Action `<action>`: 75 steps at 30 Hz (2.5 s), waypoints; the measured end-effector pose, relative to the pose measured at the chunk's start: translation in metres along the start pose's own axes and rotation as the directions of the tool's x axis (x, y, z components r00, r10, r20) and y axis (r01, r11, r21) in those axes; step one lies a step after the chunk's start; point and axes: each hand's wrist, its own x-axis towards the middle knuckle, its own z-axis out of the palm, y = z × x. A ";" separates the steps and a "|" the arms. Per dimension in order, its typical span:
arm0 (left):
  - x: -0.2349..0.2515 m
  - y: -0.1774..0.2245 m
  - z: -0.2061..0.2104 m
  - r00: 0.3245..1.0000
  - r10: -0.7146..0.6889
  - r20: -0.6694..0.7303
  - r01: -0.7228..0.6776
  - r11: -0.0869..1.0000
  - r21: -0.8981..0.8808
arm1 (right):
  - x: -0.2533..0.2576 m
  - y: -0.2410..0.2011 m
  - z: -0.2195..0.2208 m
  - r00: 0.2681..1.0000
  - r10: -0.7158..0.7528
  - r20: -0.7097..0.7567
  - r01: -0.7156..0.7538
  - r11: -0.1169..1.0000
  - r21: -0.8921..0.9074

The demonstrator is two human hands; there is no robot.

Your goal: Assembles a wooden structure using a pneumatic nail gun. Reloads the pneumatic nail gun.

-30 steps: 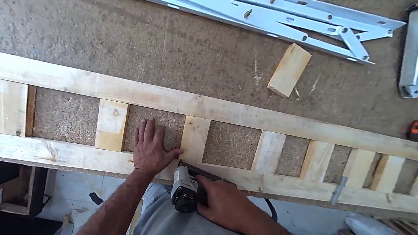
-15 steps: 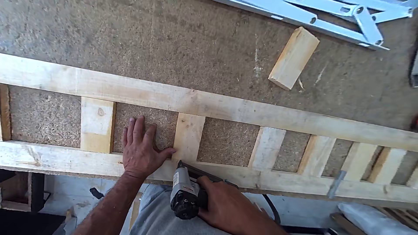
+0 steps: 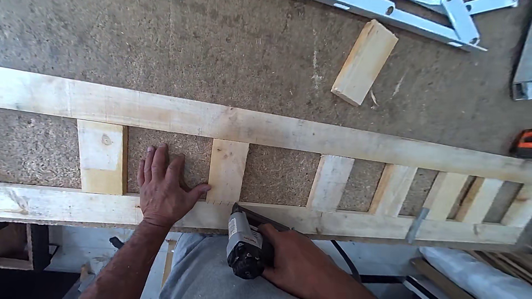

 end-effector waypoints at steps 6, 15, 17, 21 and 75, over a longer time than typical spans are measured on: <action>0.002 0.000 0.000 1.000 0.002 -0.009 -0.002 1.000 0.003 | 0.001 0.002 -0.004 0.999 0.016 0.032 -0.015 1.000 -0.023; 0.001 0.001 0.001 0.999 0.010 -0.050 -0.010 1.000 -0.006 | -0.022 -0.040 -0.070 0.990 -0.004 -0.141 0.015 0.997 0.074; 0.003 0.005 -0.005 0.999 0.002 -0.045 -0.004 1.000 -0.031 | -0.008 -0.054 -0.093 0.975 -0.041 -0.218 0.060 0.995 0.083; 0.009 0.007 -0.009 0.999 0.004 -0.037 -0.005 1.000 -0.026 | 0.024 -0.065 -0.113 0.991 0.039 -0.131 -0.030 0.997 0.067; 0.015 0.011 -0.012 1.000 -0.016 -0.012 0.015 0.999 -0.041 | 0.008 -0.025 -0.105 0.956 0.205 -0.208 -0.166 0.968 0.189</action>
